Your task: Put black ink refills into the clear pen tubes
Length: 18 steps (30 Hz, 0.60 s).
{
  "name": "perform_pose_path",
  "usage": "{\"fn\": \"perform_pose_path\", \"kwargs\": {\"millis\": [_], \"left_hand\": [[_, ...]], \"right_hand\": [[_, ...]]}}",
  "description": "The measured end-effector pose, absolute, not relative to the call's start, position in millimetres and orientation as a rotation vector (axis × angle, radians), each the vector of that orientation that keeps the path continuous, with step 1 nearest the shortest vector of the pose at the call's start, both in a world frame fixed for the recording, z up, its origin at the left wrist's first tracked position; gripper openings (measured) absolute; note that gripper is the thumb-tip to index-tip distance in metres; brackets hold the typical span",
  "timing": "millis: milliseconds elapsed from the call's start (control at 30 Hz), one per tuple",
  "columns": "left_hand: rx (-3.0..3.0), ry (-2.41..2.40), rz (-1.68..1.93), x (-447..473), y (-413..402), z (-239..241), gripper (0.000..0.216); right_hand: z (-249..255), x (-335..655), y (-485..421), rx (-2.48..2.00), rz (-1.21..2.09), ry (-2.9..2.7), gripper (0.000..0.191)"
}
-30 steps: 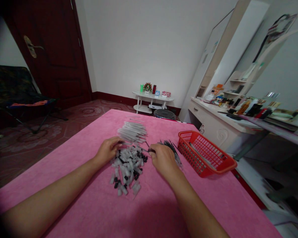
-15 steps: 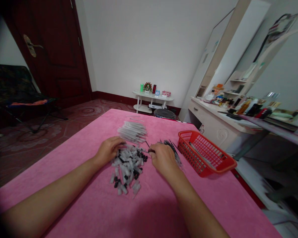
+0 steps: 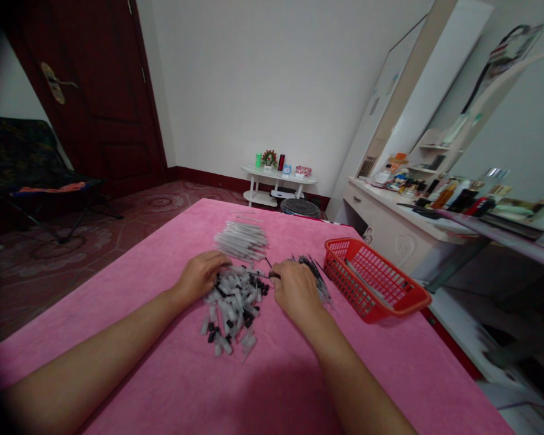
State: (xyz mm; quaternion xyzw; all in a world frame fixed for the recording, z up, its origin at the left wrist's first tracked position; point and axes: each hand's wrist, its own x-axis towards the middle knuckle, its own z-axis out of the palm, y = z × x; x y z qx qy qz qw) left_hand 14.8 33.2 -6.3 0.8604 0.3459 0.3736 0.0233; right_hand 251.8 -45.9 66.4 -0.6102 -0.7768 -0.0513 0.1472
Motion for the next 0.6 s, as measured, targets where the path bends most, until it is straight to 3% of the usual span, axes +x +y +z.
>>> {"fn": "perform_pose_path", "kwargs": {"millis": [333, 600], "left_hand": [[2.620, 1.020, 1.112, 19, 29, -4, 0.022], [1.844, 1.032, 1.510, 19, 40, -11, 0.014]], "right_hand": [[60, 243, -47, -1.458, -0.141, -2.237, 0.011], [51, 252, -40, -1.307, 0.047, -1.678, 0.021]]}}
